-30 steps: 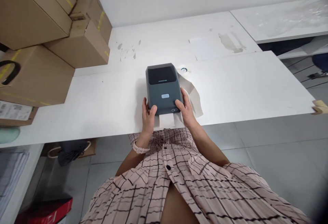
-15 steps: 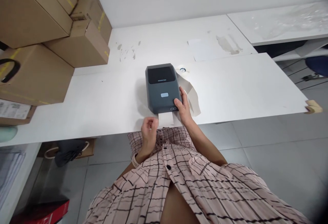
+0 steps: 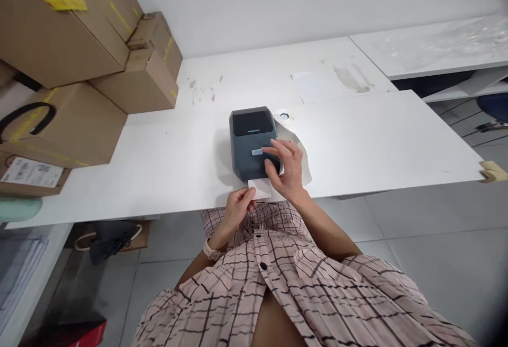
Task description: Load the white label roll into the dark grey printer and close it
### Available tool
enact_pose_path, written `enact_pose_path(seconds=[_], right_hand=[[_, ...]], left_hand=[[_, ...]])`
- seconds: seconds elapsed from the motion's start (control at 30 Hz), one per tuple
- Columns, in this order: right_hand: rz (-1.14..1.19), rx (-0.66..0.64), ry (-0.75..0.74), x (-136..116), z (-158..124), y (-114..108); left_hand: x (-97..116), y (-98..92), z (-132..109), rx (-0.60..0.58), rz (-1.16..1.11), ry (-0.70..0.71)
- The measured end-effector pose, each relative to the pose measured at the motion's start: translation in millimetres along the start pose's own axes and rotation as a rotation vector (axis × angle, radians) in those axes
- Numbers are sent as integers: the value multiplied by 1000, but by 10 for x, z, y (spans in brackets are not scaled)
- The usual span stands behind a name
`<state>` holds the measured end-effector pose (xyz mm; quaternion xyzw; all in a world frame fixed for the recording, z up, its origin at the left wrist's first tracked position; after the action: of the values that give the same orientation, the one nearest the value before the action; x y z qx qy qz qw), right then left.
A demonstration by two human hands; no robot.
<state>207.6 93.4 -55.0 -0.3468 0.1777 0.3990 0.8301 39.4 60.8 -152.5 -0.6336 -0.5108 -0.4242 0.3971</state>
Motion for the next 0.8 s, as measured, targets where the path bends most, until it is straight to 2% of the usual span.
enact_pose_path(seconds=[0.1, 0.2, 0.27, 0.33, 0.47, 0.57, 0.7, 0.8], right_hand=[[-128, -118, -134, -176, 64, 74], [-217, -207, -127, -202, 81, 152], [-192, -238, -106, -201, 76, 160], [-78, -221, -45, -160, 60, 103], [196, -99, 184, 93, 8, -89], [297, -144, 243, 235, 133, -120], [337, -225, 155, 300, 727, -82], [342, -194, 80, 333, 1281, 34]], left_hand=[[31, -283, 17, 119, 75, 96], [199, -578, 24, 379, 131, 241], [342, -622, 40, 480, 152, 349], [434, -531, 101, 454, 135, 401], [551, -308, 217, 311, 51, 391], [836, -345, 265, 316, 29, 489], [1303, -513, 546, 311, -4, 641], [1388, -583, 894, 318, 25, 611]])
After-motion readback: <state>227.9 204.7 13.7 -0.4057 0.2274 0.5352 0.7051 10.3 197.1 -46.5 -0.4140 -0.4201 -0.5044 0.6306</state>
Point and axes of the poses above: each hand's wrist, its own z-axis towards the middle knuckle, its own y-axis out of the palm, x = y × z, the point moved 8 cm from there along z, towards the middle knuckle, and after that the axes turned 4 degrees about z, right-handed, at the moved point
